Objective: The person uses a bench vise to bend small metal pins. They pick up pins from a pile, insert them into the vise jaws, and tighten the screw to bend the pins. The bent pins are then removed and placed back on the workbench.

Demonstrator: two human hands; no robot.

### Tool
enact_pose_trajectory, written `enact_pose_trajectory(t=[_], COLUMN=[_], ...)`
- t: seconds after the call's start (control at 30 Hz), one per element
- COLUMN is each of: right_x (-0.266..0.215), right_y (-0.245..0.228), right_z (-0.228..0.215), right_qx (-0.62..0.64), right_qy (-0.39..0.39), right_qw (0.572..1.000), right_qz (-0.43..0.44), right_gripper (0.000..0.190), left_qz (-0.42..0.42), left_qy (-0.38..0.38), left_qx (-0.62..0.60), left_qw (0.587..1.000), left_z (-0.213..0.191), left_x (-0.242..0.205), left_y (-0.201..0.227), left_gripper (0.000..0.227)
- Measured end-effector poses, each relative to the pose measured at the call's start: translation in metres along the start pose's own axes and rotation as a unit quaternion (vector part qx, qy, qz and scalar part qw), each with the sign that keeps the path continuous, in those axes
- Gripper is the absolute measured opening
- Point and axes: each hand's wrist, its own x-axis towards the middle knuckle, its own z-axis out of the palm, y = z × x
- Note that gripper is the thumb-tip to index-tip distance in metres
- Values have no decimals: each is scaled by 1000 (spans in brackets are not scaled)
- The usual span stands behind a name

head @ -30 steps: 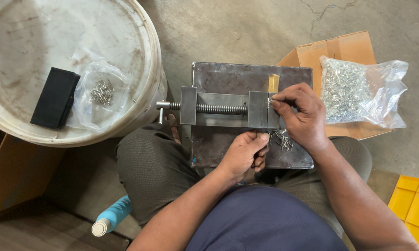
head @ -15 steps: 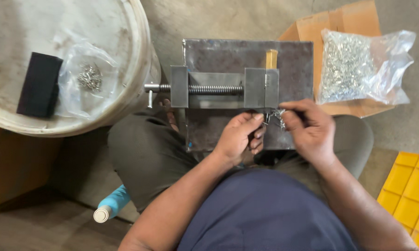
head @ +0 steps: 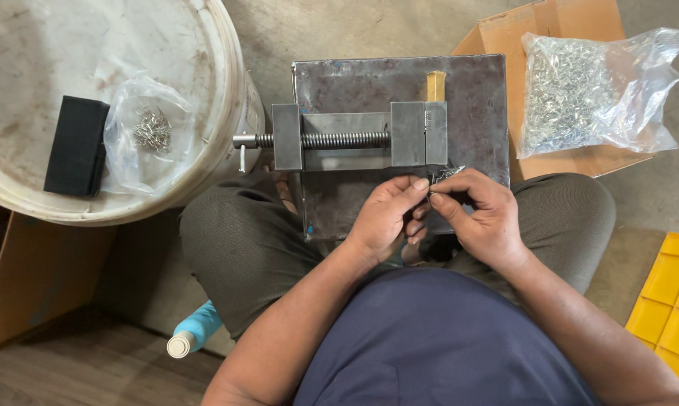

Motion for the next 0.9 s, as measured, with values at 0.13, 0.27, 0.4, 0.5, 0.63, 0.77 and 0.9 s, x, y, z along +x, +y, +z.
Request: enact_pose_trajectory(t=[0.13, 0.27, 0.4, 0.5, 0.63, 0.77, 0.9], right_x=[-1, -4, -5, -6, -4, -3, -2], right_y=[2, 2, 2, 2, 2, 0, -1], right_z=[4, 7, 9, 11, 10, 6, 4], right_qx=[-5, 24, 44, 27, -35, -46, -63], right_qy=[19, 19, 15, 23, 39, 30, 23], right_qw=[1000, 999, 999, 999, 999, 998, 997], right_qz=[-12, 14, 1, -2, -6, -8, -47], right_gripper=[11, 17, 20, 22, 12, 11, 12], left_qz=[-5, -2, 6, 5, 24, 37, 32], left_qy=[-3, 10, 15, 32, 44, 40, 20], left_qx=[-8, -26, -31, -25, -17, 15, 3], left_qw=[1000, 1000, 999, 999, 999, 998, 999], left_z=[0, 1, 1, 1, 2, 1, -1], left_x=[-1, -2, -1, 0, 2, 2, 1], left_y=[1, 1, 1, 0, -2, -5, -6], left_gripper=[23, 21, 23, 22, 19, 19, 18])
